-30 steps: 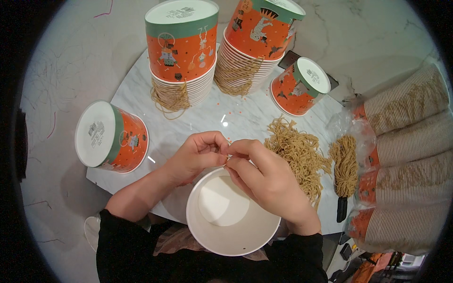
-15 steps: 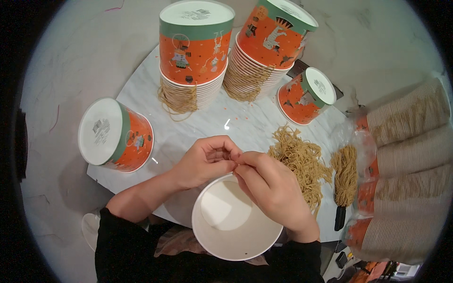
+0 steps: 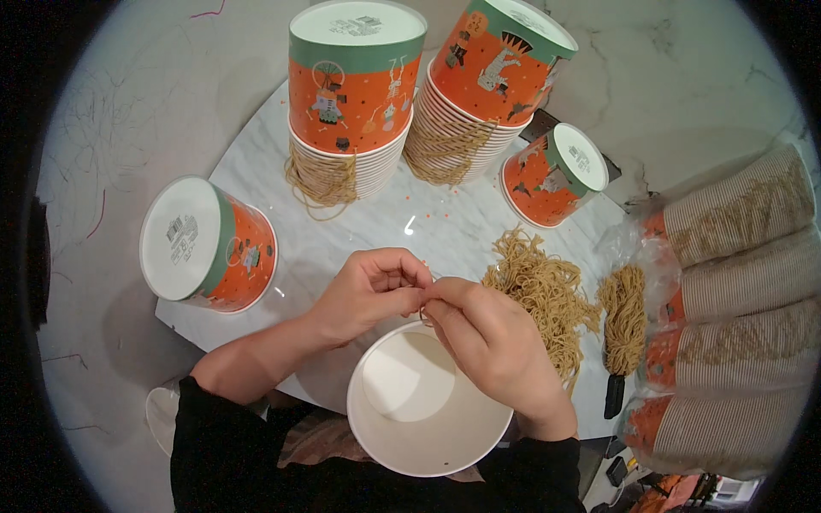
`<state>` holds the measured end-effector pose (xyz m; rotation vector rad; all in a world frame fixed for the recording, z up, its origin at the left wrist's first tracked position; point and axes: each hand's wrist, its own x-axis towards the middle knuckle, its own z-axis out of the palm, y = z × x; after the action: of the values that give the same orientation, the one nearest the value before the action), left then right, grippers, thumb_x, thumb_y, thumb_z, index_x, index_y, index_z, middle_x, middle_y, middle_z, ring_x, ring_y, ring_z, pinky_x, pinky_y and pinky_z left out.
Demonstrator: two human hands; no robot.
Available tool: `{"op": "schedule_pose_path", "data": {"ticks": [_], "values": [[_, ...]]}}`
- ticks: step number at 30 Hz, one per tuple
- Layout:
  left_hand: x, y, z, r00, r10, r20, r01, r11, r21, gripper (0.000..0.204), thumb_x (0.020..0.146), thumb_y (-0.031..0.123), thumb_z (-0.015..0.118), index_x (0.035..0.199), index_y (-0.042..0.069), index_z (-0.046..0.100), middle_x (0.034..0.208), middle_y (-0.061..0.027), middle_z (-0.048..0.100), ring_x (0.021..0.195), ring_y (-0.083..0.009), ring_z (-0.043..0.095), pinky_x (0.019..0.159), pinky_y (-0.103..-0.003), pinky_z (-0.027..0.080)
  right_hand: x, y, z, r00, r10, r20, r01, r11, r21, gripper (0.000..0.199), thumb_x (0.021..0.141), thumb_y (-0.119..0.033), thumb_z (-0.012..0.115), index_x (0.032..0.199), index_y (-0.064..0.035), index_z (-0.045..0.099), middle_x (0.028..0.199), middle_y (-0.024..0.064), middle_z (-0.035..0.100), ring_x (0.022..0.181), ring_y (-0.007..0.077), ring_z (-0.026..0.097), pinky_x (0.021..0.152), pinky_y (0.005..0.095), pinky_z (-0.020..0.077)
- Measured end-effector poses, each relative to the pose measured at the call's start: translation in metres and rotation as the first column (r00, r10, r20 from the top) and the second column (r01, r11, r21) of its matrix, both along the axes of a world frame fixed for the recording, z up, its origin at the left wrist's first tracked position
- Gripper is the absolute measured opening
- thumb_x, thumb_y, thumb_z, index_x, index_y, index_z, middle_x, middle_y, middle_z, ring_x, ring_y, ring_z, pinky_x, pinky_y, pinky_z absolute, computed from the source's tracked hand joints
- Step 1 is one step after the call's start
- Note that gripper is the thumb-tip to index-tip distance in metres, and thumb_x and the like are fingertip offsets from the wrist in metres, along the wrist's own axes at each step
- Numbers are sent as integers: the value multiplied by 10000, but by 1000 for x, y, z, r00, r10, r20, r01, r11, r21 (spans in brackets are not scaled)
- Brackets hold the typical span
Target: Attach rope handles to pre-punched holes in decorated paper buckets.
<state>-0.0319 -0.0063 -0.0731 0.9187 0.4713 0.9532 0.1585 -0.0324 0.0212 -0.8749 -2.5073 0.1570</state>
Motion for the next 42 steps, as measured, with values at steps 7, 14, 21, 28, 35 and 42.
{"op": "schedule_pose_path", "data": {"ticks": [7,14,21,28,35,42], "values": [[7,-10,-4,978,196,66,-200,978,56,127,961,-1,662,1087,-17,667,1022,-47,703,934,-84,662,841,-247,550,-5,1,-3,997,-20,-69,19,1000,-11,245,812,41,736,1047,53,670,1109,139,638,914,293,685,778,361,578],[15,-11,-10,946,296,135,-311,944,109,131,942,-22,664,1070,2,649,1026,-31,677,944,-80,648,845,-250,542,-7,9,-5,986,-66,-155,51,994,-100,208,840,76,732,1019,14,647,1094,138,619,935,295,672,743,368,576],[11,-11,-9,962,250,109,-262,957,124,118,949,-9,655,1063,12,639,1022,-23,666,936,-75,642,837,-250,537,-3,13,-10,964,-155,-214,96,959,-265,183,859,56,727,1014,3,646,1042,134,627,912,294,667,728,354,564],[10,-9,-7,964,240,116,-248,967,60,135,938,-38,624,1063,13,610,1000,-20,655,894,-68,633,794,-237,528,-3,18,-7,974,-91,-206,35,965,-262,151,876,22,723,1007,-13,657,1002,125,642,894,283,674,711,353,552],[6,1,-6,982,162,94,-164,986,9,156,912,-55,633,1060,-5,629,998,-35,675,910,-83,658,795,-238,538,-2,15,-8,985,-89,-149,59,979,-194,151,864,-1,741,1001,-22,681,991,107,649,853,282,685,699,355,555],[7,-2,-9,979,198,45,-200,979,40,135,939,-24,645,1071,1,637,995,-30,679,925,-83,659,819,-242,543,-5,18,-10,975,-128,-179,86,970,-226,157,869,26,726,1009,-4,660,999,124,642,862,288,684,699,358,555]]}}
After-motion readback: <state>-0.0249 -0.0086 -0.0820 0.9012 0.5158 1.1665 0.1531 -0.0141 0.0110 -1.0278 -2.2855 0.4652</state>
